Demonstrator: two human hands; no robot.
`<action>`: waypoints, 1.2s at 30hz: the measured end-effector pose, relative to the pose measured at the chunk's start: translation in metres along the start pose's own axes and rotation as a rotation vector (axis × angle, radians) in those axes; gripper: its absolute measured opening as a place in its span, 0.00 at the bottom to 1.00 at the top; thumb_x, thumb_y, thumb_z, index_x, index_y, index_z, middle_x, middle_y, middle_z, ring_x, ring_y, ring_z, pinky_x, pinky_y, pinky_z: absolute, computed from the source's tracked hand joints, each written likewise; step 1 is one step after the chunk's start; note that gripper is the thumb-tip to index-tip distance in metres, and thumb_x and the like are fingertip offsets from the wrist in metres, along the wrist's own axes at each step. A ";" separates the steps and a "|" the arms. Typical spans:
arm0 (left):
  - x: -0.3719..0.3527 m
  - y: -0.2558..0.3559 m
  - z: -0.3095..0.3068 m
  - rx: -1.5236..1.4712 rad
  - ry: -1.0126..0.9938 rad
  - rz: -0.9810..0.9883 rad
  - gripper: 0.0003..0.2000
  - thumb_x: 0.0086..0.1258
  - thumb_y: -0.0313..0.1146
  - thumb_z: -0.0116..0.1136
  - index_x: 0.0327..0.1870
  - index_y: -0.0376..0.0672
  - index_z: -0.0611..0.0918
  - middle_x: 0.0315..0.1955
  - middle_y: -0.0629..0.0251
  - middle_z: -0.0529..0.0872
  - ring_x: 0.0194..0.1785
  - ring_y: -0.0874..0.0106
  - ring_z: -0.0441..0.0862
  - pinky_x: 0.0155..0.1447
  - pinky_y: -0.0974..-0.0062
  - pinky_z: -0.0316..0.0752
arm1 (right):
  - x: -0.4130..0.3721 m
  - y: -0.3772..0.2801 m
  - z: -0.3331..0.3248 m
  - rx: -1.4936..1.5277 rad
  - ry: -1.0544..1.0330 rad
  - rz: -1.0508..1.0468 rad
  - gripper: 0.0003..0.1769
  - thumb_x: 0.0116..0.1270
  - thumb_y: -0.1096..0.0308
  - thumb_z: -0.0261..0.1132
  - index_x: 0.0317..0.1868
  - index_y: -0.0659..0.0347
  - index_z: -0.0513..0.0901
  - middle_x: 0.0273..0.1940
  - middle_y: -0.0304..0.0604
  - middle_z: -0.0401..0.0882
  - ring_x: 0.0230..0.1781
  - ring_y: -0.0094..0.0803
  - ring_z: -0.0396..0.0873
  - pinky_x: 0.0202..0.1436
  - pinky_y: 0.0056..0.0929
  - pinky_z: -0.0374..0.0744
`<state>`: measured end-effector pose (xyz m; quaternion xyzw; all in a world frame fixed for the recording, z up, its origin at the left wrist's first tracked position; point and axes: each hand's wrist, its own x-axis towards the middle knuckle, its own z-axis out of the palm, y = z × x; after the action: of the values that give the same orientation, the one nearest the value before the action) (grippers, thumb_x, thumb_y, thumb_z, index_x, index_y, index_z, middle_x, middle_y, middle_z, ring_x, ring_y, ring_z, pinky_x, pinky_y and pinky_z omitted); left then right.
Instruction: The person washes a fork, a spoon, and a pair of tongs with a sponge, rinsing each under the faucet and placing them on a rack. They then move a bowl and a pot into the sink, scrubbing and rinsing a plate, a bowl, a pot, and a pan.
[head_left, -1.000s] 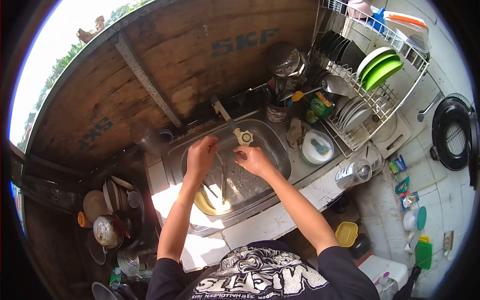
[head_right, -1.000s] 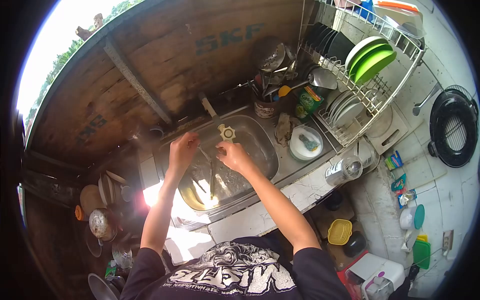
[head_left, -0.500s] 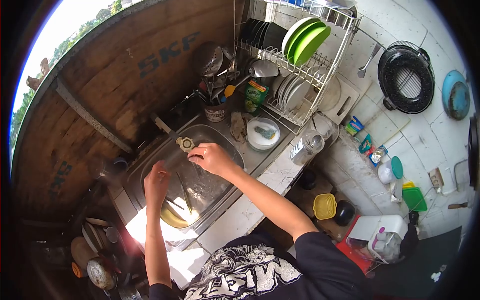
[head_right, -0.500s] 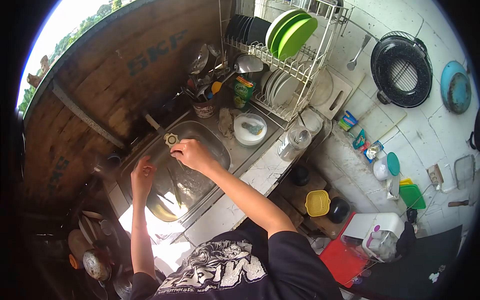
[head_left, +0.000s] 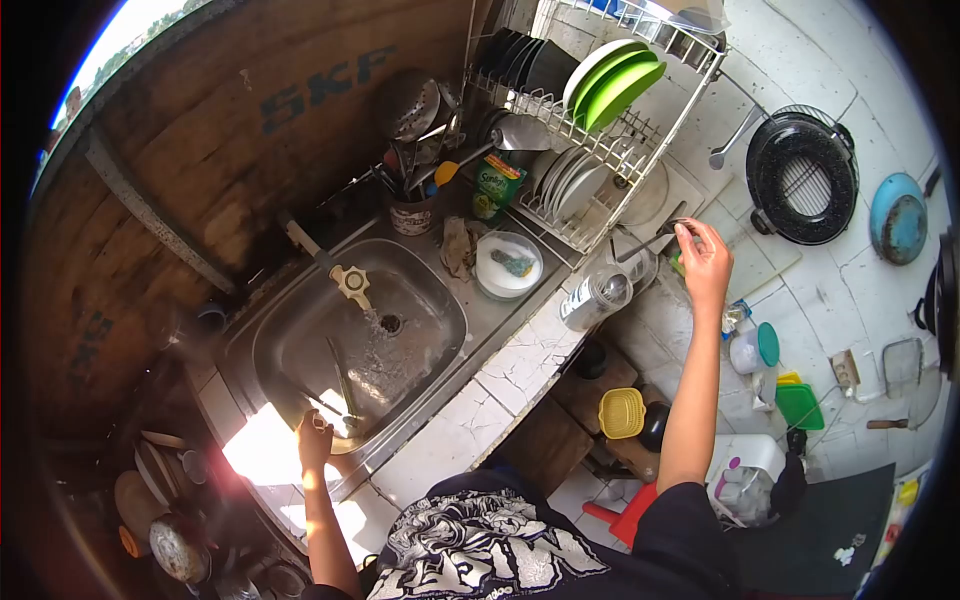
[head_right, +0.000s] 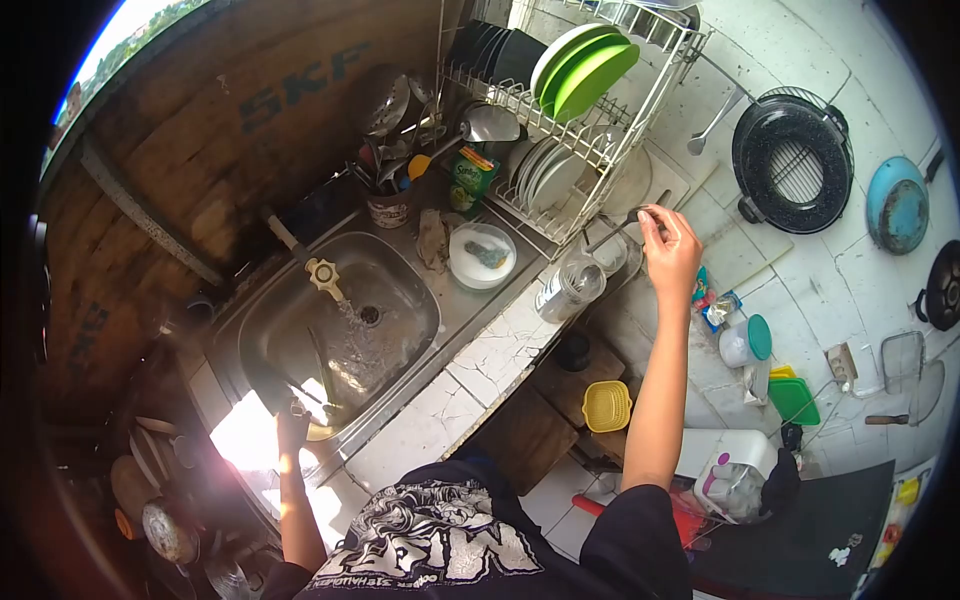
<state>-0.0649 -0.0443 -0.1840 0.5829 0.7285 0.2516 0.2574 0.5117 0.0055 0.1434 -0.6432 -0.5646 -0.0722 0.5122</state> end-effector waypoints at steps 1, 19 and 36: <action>0.001 0.004 0.000 -0.013 0.002 0.019 0.22 0.52 0.27 0.65 0.50 0.36 0.76 0.31 0.52 0.83 0.36 0.58 0.82 0.41 0.66 0.76 | -0.004 0.008 -0.004 0.001 0.017 0.012 0.08 0.62 0.71 0.65 0.38 0.67 0.82 0.31 0.38 0.78 0.22 0.17 0.72 0.21 0.17 0.71; -0.004 0.010 0.042 -0.020 0.003 -0.113 0.20 0.51 0.30 0.66 0.46 0.33 0.78 0.34 0.44 0.82 0.41 0.52 0.81 0.45 0.61 0.75 | -0.046 0.058 0.035 -0.048 -0.107 0.270 0.08 0.58 0.73 0.65 0.39 0.63 0.82 0.29 0.41 0.82 0.16 0.21 0.74 0.21 0.21 0.70; 0.021 -0.008 0.111 -0.033 0.125 -0.362 0.25 0.55 0.26 0.55 0.55 0.26 0.65 0.30 0.45 0.83 0.36 0.48 0.81 0.40 0.57 0.77 | -0.069 0.039 0.194 0.017 -0.526 0.049 0.10 0.57 0.73 0.65 0.40 0.64 0.81 0.33 0.49 0.82 0.29 0.36 0.81 0.33 0.30 0.77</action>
<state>-0.0005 -0.0184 -0.2732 0.4212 0.8318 0.2491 0.2622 0.4242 0.1104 -0.0157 -0.6490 -0.6632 0.1146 0.3548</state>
